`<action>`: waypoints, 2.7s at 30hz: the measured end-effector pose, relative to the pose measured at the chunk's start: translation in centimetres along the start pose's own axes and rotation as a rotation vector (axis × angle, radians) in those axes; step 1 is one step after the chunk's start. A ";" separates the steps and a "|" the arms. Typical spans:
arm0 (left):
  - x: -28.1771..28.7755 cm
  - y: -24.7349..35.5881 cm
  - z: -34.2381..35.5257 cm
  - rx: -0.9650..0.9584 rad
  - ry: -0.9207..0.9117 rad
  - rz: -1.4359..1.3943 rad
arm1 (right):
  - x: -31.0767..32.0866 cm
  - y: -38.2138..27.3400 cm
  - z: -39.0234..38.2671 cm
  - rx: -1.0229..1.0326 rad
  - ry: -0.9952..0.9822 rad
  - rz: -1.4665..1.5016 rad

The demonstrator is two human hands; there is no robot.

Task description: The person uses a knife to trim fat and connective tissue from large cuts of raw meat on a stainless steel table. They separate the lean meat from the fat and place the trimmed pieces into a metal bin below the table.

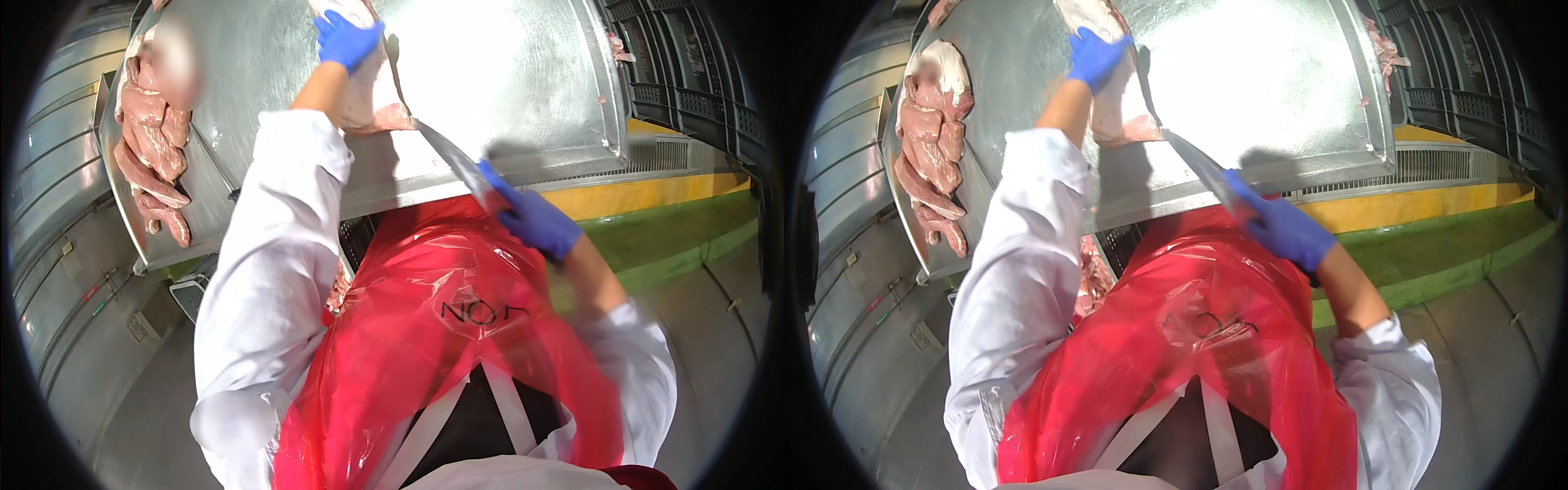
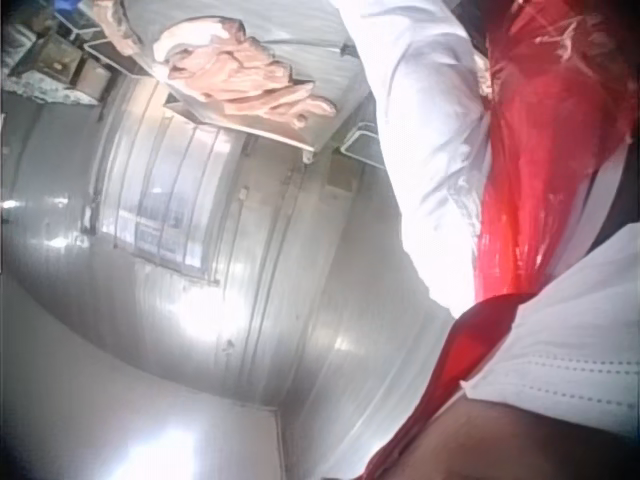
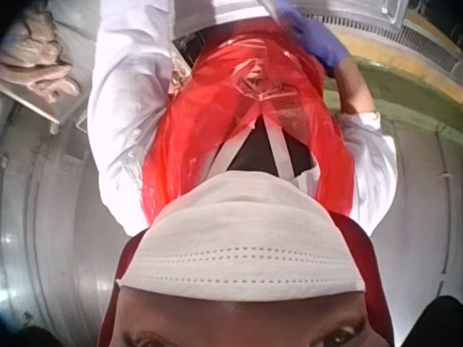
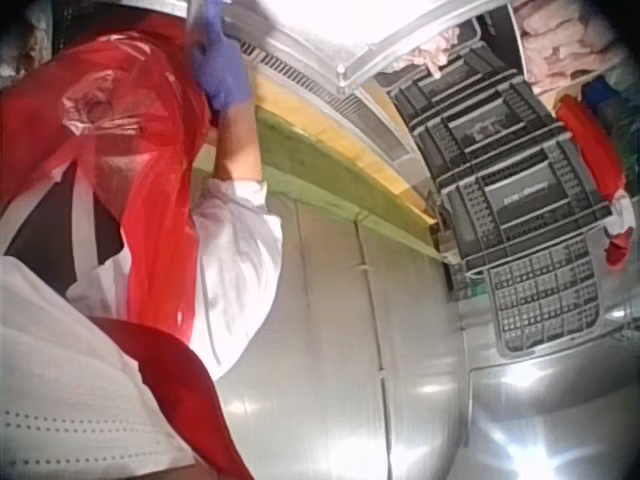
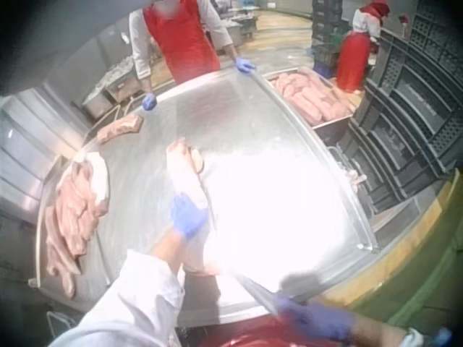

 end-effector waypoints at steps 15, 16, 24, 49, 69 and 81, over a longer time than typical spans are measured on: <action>0.4 -16.7 -6.6 0.116 -0.359 -1.030 | 10.8 5.2 -8.8 -0.147 0.409 0.460; 1.5 -17.6 -6.9 0.154 -0.218 -0.756 | 11.8 4.7 -8.1 -0.118 0.385 0.417; 5.8 -7.6 -7.8 0.058 0.203 0.003 | 18.7 -3.1 3.6 0.058 0.295 0.007; 13.3 -13.4 -8.2 -0.344 0.455 -0.278 | 7.4 -23.9 35.4 0.223 -0.168 -0.375; 18.0 -11.3 -19.0 -0.337 0.411 -1.013 | -1.2 -16.9 28.1 -0.001 -0.626 -0.244; 19.7 -6.9 -21.3 -0.356 0.440 -1.113 | -4.8 -17.7 27.6 0.045 -0.713 -0.142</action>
Point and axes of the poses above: each hand's wrist, its own z-axis towards the middle knuckle, its own x-axis out of the back of the hand, y = z × x, the point moved 9 cm from there along z, towards the middle knuckle, and after that the axes turned 15 degrees about -y, right-handed, at the moved point
